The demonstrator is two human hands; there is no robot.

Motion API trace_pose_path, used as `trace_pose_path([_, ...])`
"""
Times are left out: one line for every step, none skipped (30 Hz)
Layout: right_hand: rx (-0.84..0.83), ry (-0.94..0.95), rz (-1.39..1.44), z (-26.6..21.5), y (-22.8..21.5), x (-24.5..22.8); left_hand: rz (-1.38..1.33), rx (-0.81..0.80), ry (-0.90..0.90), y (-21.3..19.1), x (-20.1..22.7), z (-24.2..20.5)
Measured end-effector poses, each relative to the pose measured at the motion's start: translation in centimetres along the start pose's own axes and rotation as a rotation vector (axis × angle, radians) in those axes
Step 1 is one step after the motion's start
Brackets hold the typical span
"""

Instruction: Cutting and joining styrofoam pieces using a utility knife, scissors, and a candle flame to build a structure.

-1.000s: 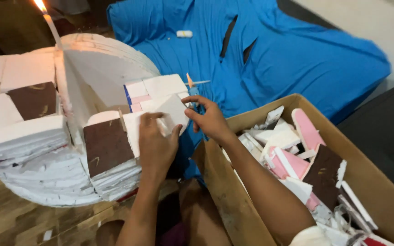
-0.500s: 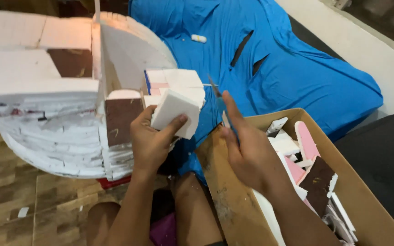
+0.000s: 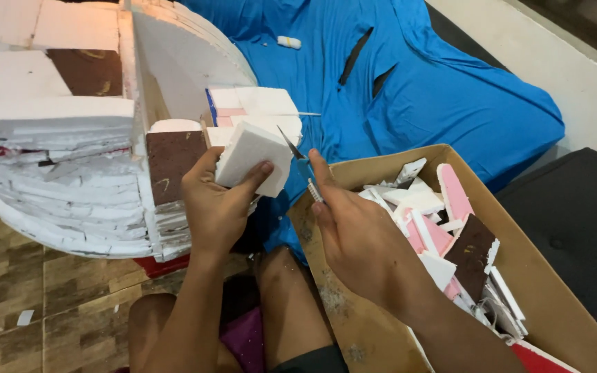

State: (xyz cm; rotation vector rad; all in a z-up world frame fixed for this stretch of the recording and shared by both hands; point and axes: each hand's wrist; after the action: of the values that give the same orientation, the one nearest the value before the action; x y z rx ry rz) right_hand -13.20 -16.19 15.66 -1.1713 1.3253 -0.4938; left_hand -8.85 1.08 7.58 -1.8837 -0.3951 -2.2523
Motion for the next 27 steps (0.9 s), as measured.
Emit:
trace_pose_path([-0.001, -0.002, -0.001, 0.1, 0.1, 0.0, 0.0, 0.002, 0.001, -0.1, 0.0, -0.1])
trace_pose_path([0.001, 0.003, 0.0, 0.1, 0.2, 0.0, 0.016, 0.0, 0.007, -0.2, 0.0, -0.2])
trace_pose_path([0.003, 0.007, 0.001, 0.1, 0.3, 0.0, 0.031, -0.003, 0.013, -0.2, 0.0, -0.2])
trace_pose_path([0.004, 0.008, 0.001, 0.2, 0.3, -0.1, 0.031, -0.004, 0.013, -0.2, -0.1, -0.2])
trace_pose_path([-0.006, 0.02, 0.019, 0.2, 0.4, -0.2, 0.013, -0.003, -0.001, -0.2, -0.2, -0.3])
trace_pose_path([-0.016, 0.031, 0.037, 0.2, 0.4, -0.3, -0.006, -0.002, -0.015, -0.1, -0.2, -0.3])
trace_pose_path([-0.015, 0.03, 0.037, 0.2, 0.3, -0.5, -0.006, -0.002, -0.013, -0.1, -0.1, -0.5])
trace_pose_path([-0.009, 0.023, 0.038, 0.2, 0.3, -0.6, -0.011, -0.013, -0.015, -0.1, 0.0, -0.6])
trace_pose_path([-0.003, 0.016, 0.039, 0.3, 0.2, -0.8, -0.015, -0.023, -0.017, 0.0, 0.1, -0.7])
trace_pose_path([-0.003, 0.018, 0.039, 0.4, 0.1, -0.9, -0.015, -0.025, -0.018, -0.1, -0.1, -0.7])
trace_pose_path([-0.025, 0.034, 0.021, 0.4, 0.1, -1.0, -0.021, -0.019, -0.009, -0.1, -0.3, -0.6])
trace_pose_path([-0.046, 0.048, 0.002, 0.5, 0.0, -1.1, -0.027, -0.011, 0.003, -0.2, -0.5, -0.6])
trace_pose_path([-0.046, 0.047, 0.0, 0.4, 0.0, -1.0, -0.029, -0.01, 0.003, -0.2, -0.5, -0.6])
trace_pose_path([-0.057, 0.063, 0.008, 0.3, 0.0, -1.0, -0.021, -0.002, 0.022, -0.3, -0.6, -0.6])
trace_pose_path([-0.067, 0.079, 0.015, 0.3, 0.1, -1.1, -0.013, 0.007, 0.041, -0.4, -0.6, -0.5])
trace_pose_path([-0.07, 0.077, 0.013, 0.2, 0.1, -1.2, -0.014, 0.011, 0.04, -0.4, -0.7, -0.6])
trace_pose_path([-0.088, 0.106, 0.005, 0.1, 0.1, -1.2, -0.004, -0.005, 0.045, -0.4, -0.7, -0.7])
trace_pose_path([-0.104, 0.135, -0.001, 0.1, 0.1, -1.3, 0.007, -0.023, 0.05, -0.4, -0.7, -0.7])
trace_pose_path([-0.104, 0.135, -0.002, 0.2, -0.1, -1.6, 0.006, -0.022, 0.05, -0.4, -0.7, -0.9])
trace_pose_path([-0.12, 0.152, 0.008, 0.3, -0.3, -1.9, 0.003, -0.031, 0.029, -0.4, -0.7, -1.1])
trace_pose_path([-0.137, 0.169, 0.019, 0.4, -0.5, -2.2, 0.0, -0.04, 0.008, -0.4, -0.6, -1.3])
trace_pose_path([-0.137, 0.173, 0.018, 0.5, -0.2, -1.9, -0.002, -0.042, 0.005, -0.4, -0.7, -1.2])
trace_pose_path([-0.124, 0.138, 0.009, 0.6, 0.1, -1.6, 0.004, -0.033, 0.019, -0.5, -0.7, -1.2])
trace_pose_path([-0.11, 0.097, 0.0, 0.9, 0.3, -1.4, 0.011, -0.019, 0.037, -0.7, -0.6, -1.0])
trace_pose_path([-0.108, 0.095, -0.002, 0.7, 0.3, -1.7, 0.01, -0.017, 0.04, -0.7, -0.8, -0.8])
trace_pose_path([-0.127, 0.146, 0.008, 0.5, 0.2, -1.9, 0.037, -0.022, 0.071, -0.8, -1.0, -0.7])
trace_pose_path([-0.146, 0.197, 0.019, 0.2, 0.2, -2.1, 0.065, -0.027, 0.102, -0.8, -1.2, -0.7])
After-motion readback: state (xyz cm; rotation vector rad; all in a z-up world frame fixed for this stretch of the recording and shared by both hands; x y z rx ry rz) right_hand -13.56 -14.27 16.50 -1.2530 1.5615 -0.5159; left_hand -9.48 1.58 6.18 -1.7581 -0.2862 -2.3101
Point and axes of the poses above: each hand's wrist, its own z-axis towards the middle knuckle, its own y-axis out of the palm, x = y × z, and after that the axes turned 8 degrees about -x, right-handed
